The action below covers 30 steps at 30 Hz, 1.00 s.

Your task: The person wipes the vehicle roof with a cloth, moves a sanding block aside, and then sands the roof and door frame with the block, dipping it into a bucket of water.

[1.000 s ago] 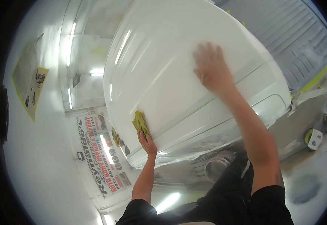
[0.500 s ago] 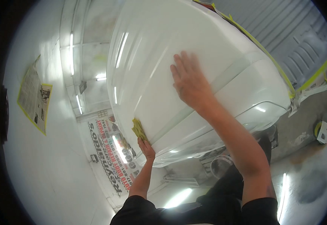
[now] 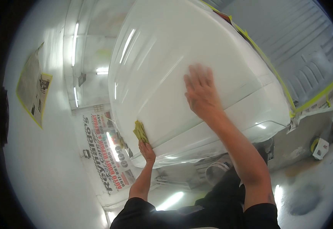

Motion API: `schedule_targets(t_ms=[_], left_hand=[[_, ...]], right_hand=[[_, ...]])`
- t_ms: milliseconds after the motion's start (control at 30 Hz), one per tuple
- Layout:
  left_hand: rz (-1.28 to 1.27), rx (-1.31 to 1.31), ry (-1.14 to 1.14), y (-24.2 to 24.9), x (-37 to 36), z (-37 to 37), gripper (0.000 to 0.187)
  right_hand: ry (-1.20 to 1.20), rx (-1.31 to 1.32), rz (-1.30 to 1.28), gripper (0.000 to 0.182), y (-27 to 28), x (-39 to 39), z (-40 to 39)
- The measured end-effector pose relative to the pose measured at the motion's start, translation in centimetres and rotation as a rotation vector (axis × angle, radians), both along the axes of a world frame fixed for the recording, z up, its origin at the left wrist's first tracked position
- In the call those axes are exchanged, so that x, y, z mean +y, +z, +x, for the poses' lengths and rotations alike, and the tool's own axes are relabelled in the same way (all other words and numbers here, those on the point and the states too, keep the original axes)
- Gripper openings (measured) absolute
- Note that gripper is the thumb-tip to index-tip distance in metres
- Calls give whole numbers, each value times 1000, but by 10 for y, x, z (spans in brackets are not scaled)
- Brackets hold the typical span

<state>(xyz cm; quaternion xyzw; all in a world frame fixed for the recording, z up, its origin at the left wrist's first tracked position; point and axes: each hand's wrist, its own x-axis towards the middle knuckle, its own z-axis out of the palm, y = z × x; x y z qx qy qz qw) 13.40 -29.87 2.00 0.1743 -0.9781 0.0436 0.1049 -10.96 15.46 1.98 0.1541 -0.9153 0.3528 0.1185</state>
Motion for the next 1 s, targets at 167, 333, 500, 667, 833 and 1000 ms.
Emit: schedule_targets(t_ms=[167,333,500,667,833,1000], left_hand=[[99,89,-61,2,7,-1,45],[186,153,-104,7,10,-5,44],[186,193,-51,3,7,-2,43],[233,245,-23,6,9,-1,42],[214,289,-35,4,3,1,39],[191,345,-59,-3,-5,-2,40]], right_hand=[[-6,2,87,54,0,-5,0],[-27,45,169,54,4,-11,-1],[-36,42,274,55,7,-15,0],[-50,78,366,55,8,-20,0],[-47,129,437,55,4,-21,1],[-82,224,606,51,-14,-21,-5]])
